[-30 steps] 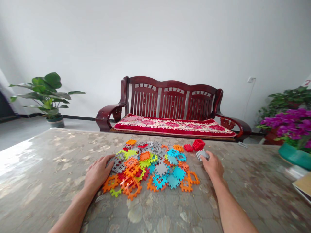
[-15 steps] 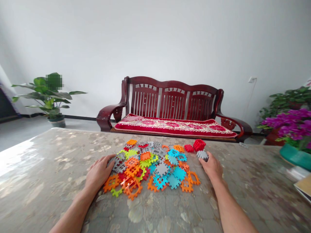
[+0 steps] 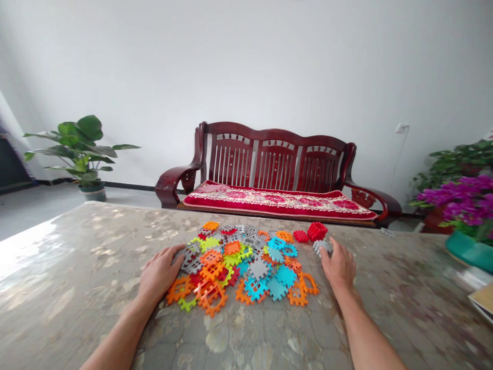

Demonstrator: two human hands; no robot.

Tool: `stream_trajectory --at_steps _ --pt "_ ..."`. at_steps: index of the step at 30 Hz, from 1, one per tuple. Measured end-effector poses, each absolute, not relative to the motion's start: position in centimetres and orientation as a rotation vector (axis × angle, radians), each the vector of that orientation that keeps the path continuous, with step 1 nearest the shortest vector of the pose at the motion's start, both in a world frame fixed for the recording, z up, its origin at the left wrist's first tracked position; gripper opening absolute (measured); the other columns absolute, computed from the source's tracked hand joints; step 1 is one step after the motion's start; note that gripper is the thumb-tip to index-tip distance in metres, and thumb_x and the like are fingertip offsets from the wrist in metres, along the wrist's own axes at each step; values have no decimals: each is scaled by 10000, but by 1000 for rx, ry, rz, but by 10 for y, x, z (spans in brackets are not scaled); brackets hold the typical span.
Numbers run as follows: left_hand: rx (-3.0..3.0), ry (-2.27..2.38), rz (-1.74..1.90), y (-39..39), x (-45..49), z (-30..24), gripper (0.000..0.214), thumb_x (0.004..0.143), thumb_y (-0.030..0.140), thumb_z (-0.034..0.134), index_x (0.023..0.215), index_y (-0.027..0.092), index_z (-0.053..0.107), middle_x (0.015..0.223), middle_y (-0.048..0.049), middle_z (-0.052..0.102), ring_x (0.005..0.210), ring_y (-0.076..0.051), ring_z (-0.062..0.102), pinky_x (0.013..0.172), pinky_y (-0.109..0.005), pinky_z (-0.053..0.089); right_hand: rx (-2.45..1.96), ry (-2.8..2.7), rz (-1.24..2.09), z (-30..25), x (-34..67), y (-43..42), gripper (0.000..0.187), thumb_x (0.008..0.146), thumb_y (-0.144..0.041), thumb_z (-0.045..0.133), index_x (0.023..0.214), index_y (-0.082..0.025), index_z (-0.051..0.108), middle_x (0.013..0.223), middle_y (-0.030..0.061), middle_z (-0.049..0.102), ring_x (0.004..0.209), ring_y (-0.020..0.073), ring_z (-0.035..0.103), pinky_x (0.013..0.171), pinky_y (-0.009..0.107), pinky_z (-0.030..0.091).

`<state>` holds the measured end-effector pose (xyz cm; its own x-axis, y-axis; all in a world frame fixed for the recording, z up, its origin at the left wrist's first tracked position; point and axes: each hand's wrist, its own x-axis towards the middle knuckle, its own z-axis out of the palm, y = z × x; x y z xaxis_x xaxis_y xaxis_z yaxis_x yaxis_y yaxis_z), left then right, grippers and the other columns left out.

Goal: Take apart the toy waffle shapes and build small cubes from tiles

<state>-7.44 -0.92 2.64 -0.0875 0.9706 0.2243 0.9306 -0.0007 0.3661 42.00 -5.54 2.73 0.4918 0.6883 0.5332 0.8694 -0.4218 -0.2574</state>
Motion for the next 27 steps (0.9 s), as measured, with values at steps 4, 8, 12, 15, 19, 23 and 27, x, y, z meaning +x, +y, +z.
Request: stream_trajectory --at_steps 4,8,12,15,19,23,27 --pt "2062 2146 647 -9 -75 25 431 927 386 354 1250 270 616 1271 -64 657 1187 -274 580 1026 -427 407 -2268 -1216 -389 26 423 -55 543 881 -424 414 1328 -136 521 1221 158 629 1089 299 566 907 387 411" --pt "2068 2143 656 -9 -75 25 430 927 385 353 1246 273 618 1271 -56 658 1198 -263 575 1033 -414 401 -2316 -1187 -308 26 425 -55 595 846 -479 454 1340 -153 517 1231 149 626 1091 300 575 895 392 426" --pt "2077 2145 658 -10 -75 27 433 927 384 347 1239 270 624 1262 -56 663 1184 -263 585 1022 -411 413 -2335 -1203 -250 29 424 -54 614 822 -509 492 1340 -181 523 1215 120 651 1052 302 603 862 394 443" --pt "2073 2151 653 -10 -74 27 427 927 384 355 1237 275 626 1260 -52 665 1178 -259 591 1020 -403 416 -2331 -1178 -202 30 422 -54 585 821 -483 496 1335 -206 529 1211 95 665 1014 290 624 845 389 450" --pt "2066 2162 645 -9 -74 27 427 924 382 362 1238 279 632 1263 -51 665 1179 -268 591 1022 -414 416 -2253 -1107 -191 31 423 -54 573 821 -464 492 1331 -206 527 1202 83 678 1037 290 616 863 386 443" --pt "2064 2164 667 -9 -74 27 422 918 380 375 1229 280 641 1252 -47 674 1170 -263 598 1015 -403 426 -2069 -981 -265 29 426 -54 610 820 -496 478 1331 -164 516 1226 107 665 1090 288 592 911 373 422" --pt "2058 2159 665 -10 -73 28 425 919 383 370 1227 274 642 1260 -50 671 1176 -262 596 1020 -401 423 -1955 -1010 -320 28 424 -54 589 829 -516 448 1266 -138 563 1188 128 672 1065 272 592 909 354 416"
